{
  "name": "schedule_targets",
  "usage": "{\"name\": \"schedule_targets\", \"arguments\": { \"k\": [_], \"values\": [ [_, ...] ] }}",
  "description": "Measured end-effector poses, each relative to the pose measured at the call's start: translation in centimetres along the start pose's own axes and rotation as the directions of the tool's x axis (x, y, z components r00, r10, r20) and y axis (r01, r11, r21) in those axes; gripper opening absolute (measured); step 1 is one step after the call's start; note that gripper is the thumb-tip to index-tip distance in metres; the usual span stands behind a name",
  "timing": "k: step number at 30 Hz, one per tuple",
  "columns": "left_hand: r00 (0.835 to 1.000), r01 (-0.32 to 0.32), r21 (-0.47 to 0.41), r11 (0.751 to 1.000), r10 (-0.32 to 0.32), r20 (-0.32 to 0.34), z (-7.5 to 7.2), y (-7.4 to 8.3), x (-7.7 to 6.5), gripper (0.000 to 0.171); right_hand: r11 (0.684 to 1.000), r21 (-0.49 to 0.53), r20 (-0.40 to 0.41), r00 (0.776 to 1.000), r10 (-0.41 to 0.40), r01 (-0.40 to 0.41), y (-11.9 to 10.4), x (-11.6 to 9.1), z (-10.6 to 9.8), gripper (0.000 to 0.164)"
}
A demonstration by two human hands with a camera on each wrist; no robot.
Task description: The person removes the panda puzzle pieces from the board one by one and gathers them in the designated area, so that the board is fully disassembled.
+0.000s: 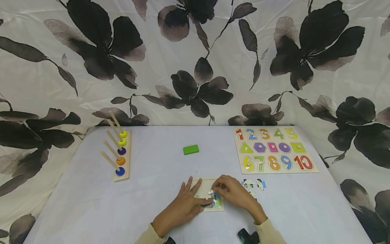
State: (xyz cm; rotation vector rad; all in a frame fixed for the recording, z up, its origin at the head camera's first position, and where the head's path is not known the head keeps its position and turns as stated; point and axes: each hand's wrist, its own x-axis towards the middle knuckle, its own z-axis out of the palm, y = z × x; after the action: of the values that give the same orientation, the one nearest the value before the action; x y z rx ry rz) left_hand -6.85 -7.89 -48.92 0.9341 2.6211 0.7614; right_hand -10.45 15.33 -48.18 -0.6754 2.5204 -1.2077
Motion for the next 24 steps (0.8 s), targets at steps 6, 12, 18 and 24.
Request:
{"name": "schedule_targets", "arguments": {
  "k": [6,12,18,24],
  "values": [
    [1.000,0.002,0.003,1.000,-0.002,0.003,0.04,-0.05,-0.03,0.038,1.000,0.020,0.018,1.000,-0.009,0.009,-0.03,-0.18,0.04,0.012],
    [1.000,0.009,-0.001,1.000,-0.009,0.010,0.06,-0.04,-0.03,0.037,0.999,-0.044,-0.025,1.000,-0.003,0.002,0.00,-0.23,0.04,0.017],
    [1.000,0.014,0.017,1.000,-0.014,-0.002,-0.05,0.16,-0.02,0.037,0.988,-0.152,-0.106,0.994,-0.003,-0.013,0.12,-0.52,-0.34,0.014],
    [1.000,0.020,0.019,1.000,-0.020,0.000,-0.15,0.21,0.01,0.037,0.988,-0.151,-0.128,0.992,0.023,-0.042,0.24,-0.87,-0.77,0.011]
  ]
}}
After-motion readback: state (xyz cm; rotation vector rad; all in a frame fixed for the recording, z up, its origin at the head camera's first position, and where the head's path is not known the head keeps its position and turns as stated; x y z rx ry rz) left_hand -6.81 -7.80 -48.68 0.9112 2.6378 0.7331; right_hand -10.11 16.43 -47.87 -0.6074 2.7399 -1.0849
